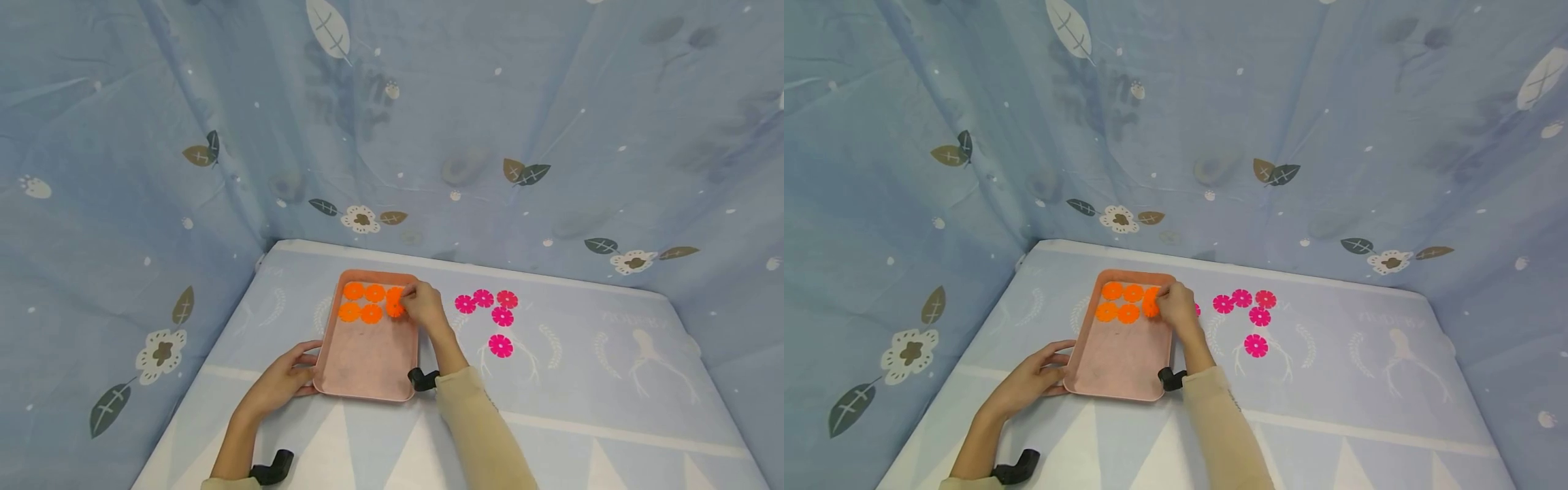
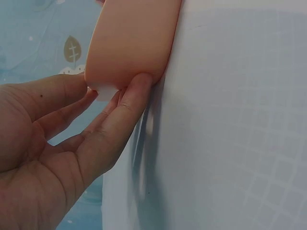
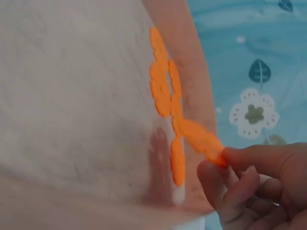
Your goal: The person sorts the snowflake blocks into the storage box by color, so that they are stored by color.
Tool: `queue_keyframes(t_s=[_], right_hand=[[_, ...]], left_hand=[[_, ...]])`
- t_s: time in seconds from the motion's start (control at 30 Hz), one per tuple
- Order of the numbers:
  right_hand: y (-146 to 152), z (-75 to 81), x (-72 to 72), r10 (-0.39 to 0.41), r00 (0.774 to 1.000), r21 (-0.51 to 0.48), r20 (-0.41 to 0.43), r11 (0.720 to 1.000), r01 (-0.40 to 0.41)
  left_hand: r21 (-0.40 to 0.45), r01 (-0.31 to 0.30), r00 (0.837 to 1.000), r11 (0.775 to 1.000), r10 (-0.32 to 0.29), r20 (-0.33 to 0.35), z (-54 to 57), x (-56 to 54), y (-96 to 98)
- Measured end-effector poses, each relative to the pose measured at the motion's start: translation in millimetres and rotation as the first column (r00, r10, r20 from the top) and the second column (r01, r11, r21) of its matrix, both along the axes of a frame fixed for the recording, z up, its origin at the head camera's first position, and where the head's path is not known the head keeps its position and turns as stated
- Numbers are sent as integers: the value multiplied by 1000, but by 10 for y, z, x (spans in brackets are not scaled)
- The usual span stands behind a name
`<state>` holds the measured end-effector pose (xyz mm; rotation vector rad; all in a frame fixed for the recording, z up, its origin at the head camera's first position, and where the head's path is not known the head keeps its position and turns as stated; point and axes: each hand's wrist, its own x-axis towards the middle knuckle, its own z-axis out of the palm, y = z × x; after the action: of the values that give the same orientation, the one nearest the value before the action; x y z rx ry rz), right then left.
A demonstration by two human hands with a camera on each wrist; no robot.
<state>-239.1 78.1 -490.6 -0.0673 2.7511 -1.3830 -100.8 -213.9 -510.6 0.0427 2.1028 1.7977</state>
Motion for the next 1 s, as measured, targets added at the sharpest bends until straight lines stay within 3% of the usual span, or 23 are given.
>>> queue_keyframes(t_s=[0.37, 0.57, 1.0], right_hand=[[-143, 11, 28, 43, 999, 186, 12, 981, -44], [-127, 106, 69, 66, 998, 271, -13, 961, -60], [287, 375, 231, 43, 997, 67, -64, 997, -39]], left_hand=[[3, 3, 1000, 1000, -3, 4, -2, -1, 1], [-7, 0, 1000, 1000, 0, 7, 14, 3, 5], [-14, 1, 1000, 1000, -1, 0, 10, 1, 15]])
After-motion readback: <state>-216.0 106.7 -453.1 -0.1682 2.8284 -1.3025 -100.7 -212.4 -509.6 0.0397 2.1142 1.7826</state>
